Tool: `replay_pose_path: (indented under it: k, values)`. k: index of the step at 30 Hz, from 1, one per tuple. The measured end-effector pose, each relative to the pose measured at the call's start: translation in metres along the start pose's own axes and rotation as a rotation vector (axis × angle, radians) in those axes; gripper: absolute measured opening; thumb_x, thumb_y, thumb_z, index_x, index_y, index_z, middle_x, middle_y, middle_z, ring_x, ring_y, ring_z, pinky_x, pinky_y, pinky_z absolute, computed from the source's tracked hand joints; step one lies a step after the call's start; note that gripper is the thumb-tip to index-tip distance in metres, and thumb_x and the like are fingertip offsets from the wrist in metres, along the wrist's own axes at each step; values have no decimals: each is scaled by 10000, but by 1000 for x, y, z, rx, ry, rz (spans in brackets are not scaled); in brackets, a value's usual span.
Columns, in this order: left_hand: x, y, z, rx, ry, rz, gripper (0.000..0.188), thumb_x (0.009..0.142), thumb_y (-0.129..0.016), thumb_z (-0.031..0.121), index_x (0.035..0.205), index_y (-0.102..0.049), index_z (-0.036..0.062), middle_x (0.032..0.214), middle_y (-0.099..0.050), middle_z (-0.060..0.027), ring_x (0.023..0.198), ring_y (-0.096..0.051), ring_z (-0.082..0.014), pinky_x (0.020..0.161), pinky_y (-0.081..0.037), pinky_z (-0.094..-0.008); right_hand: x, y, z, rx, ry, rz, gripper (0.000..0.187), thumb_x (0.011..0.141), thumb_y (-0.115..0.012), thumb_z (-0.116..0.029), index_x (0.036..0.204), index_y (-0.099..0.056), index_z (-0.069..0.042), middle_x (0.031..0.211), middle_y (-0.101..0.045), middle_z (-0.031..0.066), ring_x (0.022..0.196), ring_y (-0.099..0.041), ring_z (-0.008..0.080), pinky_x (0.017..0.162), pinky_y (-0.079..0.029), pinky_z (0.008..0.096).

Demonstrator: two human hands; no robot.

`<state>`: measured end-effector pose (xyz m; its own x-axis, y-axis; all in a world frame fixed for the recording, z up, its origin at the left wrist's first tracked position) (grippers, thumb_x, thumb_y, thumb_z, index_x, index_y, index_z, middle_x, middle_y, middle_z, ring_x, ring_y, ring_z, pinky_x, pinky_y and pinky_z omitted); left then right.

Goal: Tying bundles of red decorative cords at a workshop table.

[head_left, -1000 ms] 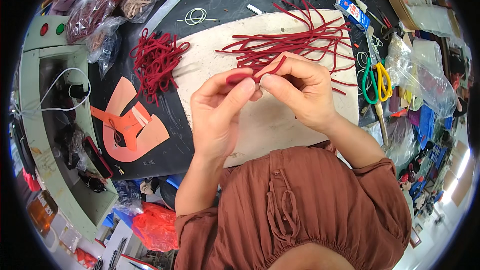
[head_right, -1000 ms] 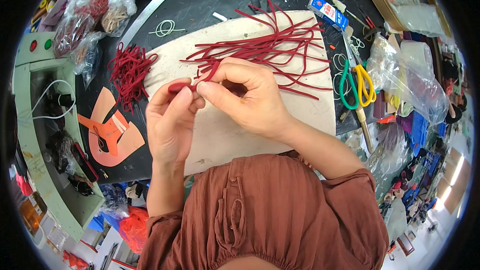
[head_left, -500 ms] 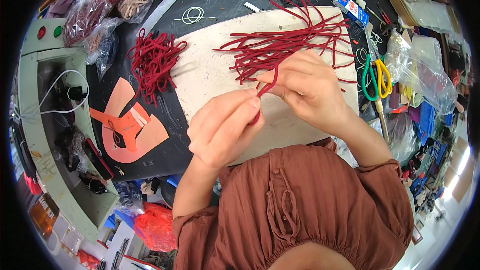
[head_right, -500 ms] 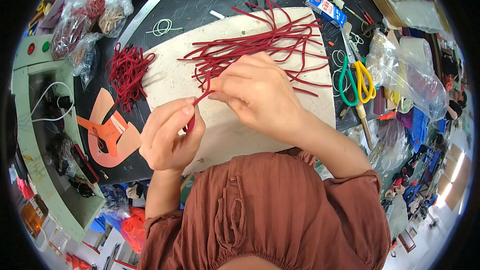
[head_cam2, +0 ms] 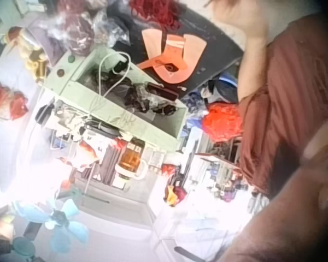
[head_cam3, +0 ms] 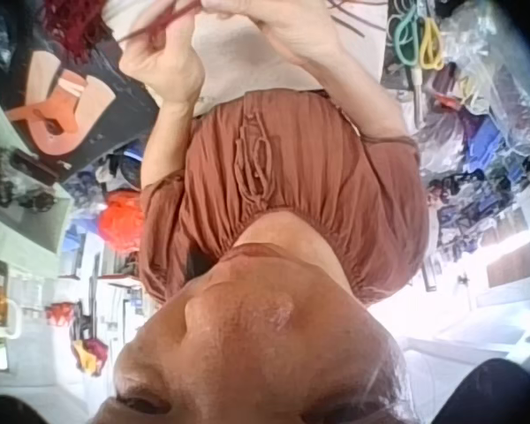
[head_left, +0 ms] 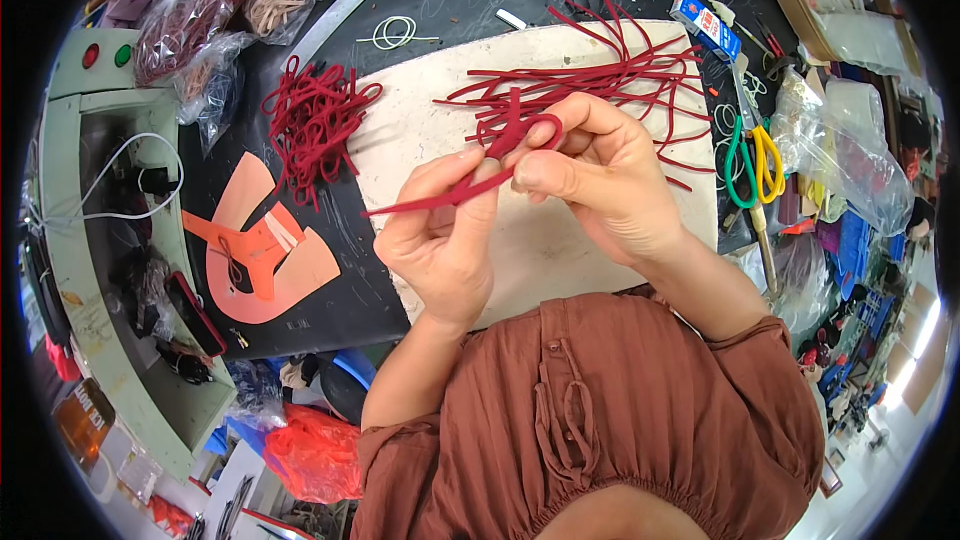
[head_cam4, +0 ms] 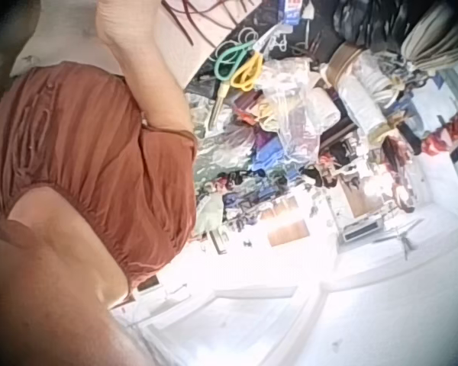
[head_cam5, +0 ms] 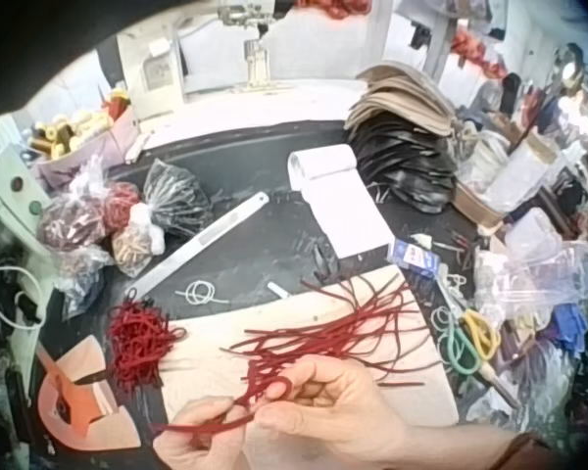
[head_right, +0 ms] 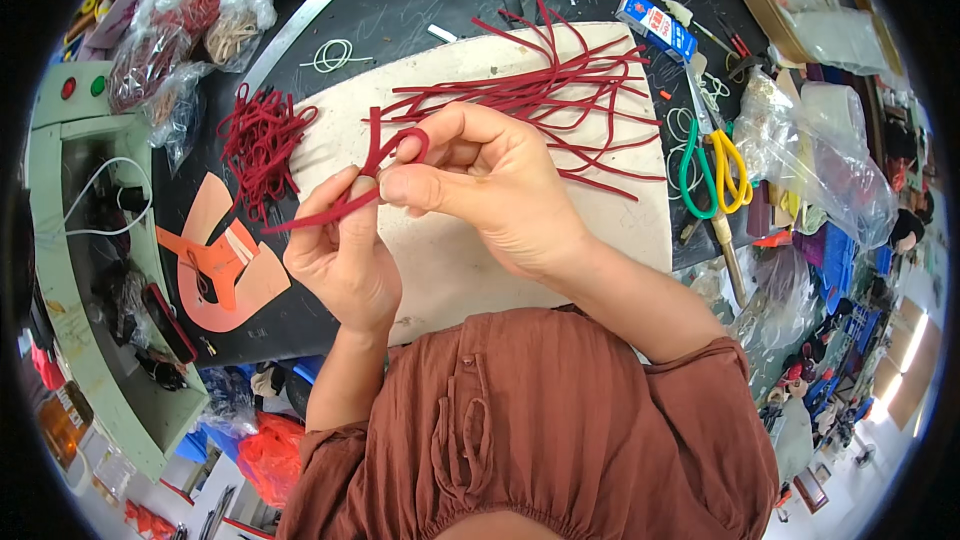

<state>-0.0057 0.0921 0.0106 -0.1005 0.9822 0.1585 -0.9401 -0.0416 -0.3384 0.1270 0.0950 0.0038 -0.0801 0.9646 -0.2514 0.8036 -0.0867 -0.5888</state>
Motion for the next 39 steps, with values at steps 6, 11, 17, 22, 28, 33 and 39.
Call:
replay_pose_path:
  k: [6,11,17,22,28,33,39]
  values:
    - [-3,-11,2,30,24,-4,217,789,-557,-77,1005,-568,-73,885,-616,-121,812,-596,-162,758,-480,-285,0,12,8,-31,37,86,150,755,-674,-53,859,-566,-38,802,-587,24,719,-549,77,630,-440,210]
    - [-3,-14,-24,-243,342,-47,172,822,-538,-27,985,-585,-52,869,-625,-109,720,-595,-155,703,-475,-274,2,14,17,-56,-60,27,175,804,-637,-117,939,-554,-40,851,-578,3,780,-527,64,626,-428,206]
    - [-23,-20,-42,-298,819,-225,113,778,-627,22,870,-619,-43,750,-628,-93,611,-587,-130,582,-472,-239,-6,-35,-85,-1280,977,-163,205,734,-600,-127,934,-640,-114,978,-581,35,892,-533,184,720,-434,302]
    - [-36,-27,-38,-354,956,-310,129,764,-636,10,883,-617,-39,760,-623,-87,619,-580,-126,582,-472,-240,-16,-51,-65,-1452,1288,-392,246,616,-586,-70,853,-650,-84,864,-600,46,822,-557,220,656,-459,313]
    - [-12,-9,-29,-430,734,-57,149,794,-596,6,938,-608,-31,822,-626,-89,658,-582,-129,614,-474,-241,-15,-33,-38,-1230,1002,-260,328,595,-632,34,919,-603,-7,720,-572,76,617,-546,213,544,-458,281]
    - [-4,3,-40,-318,572,19,146,856,-542,77,965,-593,-5,868,-604,-27,730,-536,-69,658,-425,-209,-38,-34,-16,-1055,989,-254,306,600,-662,58,899,-621,8,709,-571,106,612,-553,233,526,-445,306]
    - [-13,0,-51,-347,672,119,153,832,-586,64,965,-604,-8,879,-611,-36,754,-538,-71,686,-426,-211,-56,-52,-18,-1448,1243,-250,296,554,-606,-92,842,-626,-28,797,-580,45,703,-532,186,587,-423,294]
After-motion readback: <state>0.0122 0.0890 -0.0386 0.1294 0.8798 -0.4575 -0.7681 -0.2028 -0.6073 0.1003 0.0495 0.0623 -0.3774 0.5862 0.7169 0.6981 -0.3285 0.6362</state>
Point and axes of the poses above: each hand's wrist, its own x-axis towards the middle knuckle, its own y-axis out of the back of the hand, z = x × y, the point moved 10 cm from there along x, towards the middle knuckle
